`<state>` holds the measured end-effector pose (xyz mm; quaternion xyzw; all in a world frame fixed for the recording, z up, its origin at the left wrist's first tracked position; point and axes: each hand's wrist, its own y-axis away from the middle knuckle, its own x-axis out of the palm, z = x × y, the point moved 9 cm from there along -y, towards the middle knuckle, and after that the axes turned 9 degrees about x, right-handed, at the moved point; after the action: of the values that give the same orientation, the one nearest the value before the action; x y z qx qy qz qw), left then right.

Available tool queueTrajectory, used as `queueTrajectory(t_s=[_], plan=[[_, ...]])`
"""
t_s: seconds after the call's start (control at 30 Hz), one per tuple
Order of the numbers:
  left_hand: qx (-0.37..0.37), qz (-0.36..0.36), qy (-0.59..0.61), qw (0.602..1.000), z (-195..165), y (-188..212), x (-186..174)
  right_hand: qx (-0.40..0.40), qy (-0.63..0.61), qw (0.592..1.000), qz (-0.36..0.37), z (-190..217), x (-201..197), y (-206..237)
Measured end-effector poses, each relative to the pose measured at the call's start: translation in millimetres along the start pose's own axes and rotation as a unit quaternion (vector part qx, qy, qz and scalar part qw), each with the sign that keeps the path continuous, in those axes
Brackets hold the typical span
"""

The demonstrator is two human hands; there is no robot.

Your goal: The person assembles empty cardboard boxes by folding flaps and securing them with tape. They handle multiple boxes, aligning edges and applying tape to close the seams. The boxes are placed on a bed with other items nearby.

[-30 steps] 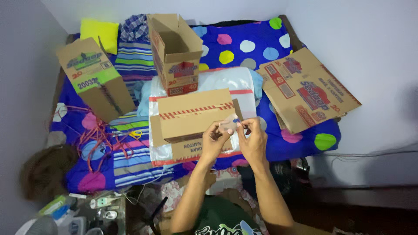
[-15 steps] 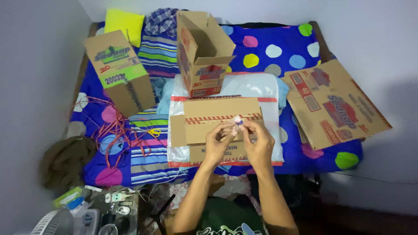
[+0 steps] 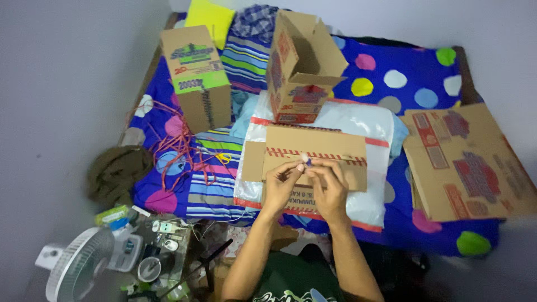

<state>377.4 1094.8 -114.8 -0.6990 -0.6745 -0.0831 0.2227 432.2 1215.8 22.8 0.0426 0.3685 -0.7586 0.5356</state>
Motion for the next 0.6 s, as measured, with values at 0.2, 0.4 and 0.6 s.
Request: queueTrajectory(t_s=[0.2,0.4,0.6], plan=[[0.012,-0.032,-0.007,0.999,-25,21,-18,0.013,-0.102,0.994,0.029,4,5,5],[0.042,-0.102,-0.047,0.993,-46,57,-19,-0.049,-0.096,0.99,0.095,29,-10,28],[0.034,-0.071,-0.07,0.994,-68,123,25,0.196,-0.324,0.902,0.206,-17,-40,63]])
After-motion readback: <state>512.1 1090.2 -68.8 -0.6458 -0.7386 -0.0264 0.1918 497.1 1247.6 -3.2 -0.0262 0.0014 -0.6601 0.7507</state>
